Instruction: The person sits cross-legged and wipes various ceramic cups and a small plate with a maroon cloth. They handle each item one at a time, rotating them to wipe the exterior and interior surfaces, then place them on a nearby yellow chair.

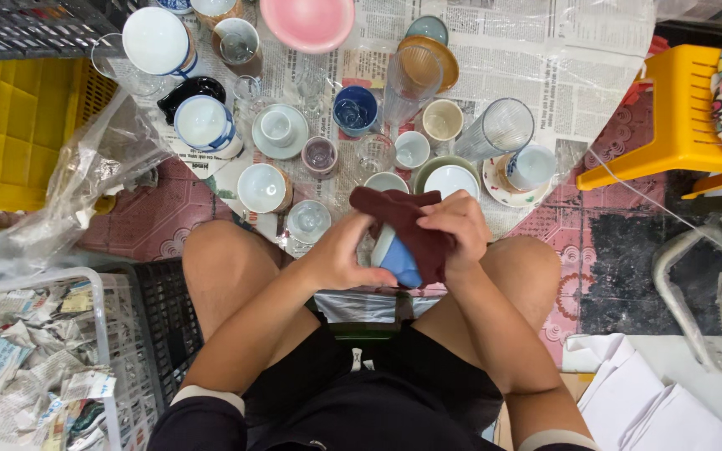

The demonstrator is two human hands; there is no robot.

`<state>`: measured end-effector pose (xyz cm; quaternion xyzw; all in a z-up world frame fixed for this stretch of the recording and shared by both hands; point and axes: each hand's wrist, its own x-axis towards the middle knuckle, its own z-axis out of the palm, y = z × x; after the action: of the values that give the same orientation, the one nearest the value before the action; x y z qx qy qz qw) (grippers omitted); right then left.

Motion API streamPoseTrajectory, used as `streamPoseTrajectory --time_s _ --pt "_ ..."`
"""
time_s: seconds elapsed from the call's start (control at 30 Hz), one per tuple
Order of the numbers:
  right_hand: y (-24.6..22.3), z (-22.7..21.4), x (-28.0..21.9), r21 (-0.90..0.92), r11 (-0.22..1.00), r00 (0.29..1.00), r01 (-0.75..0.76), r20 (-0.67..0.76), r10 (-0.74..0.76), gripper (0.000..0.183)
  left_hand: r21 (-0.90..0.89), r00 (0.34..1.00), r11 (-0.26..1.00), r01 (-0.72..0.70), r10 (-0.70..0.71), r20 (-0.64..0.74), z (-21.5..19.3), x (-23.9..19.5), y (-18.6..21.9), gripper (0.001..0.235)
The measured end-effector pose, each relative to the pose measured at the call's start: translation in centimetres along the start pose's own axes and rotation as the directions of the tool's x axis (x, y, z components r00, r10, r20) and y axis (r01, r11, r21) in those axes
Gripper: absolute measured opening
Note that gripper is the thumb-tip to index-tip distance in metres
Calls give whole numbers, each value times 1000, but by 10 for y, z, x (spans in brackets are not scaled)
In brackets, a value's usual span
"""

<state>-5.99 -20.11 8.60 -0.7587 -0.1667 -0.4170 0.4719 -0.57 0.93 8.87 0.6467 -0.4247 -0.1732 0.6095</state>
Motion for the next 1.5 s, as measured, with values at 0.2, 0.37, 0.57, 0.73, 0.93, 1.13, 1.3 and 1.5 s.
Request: streamPoseTrajectory --time_s 0.2,0.37,0.57,0.73,0.93,1.13,1.3,1.5 --pt "-4 9 -11 49 994 995 -93 -29 94 27 185 995 978 -100 97 28 -18 9 29 100" --pt "6 9 -29 88 993 986 -74 -145 86 31 277 988 949 -153 150 32 -14 8 35 96" --pt "23 38 -50 471 873 856 -128 -392 337 46 154 987 977 -146 155 -49 -3 2 25 90" --pt "3 37 -59 194 861 879 -470 20 476 40 347 934 895 -280 337 -118 -5 -3 17 85" --pt "1 3 -26 371 206 404 -906 609 683 64 562 797 671 -484 603 -32 -16 3 14 72" --pt "-19 -12 21 157 520 453 -840 730 511 74 626 773 562 -540 625 105 -28 6 23 47" --pt "-11 -25 34 82 735 610 -673 623 490 70 507 863 745 -434 506 -5 -8 14 21 53" --pt "-2 -21 9 -88 872 792 -481 383 476 52 -185 971 973 -139 97 -220 4 4 8 67"
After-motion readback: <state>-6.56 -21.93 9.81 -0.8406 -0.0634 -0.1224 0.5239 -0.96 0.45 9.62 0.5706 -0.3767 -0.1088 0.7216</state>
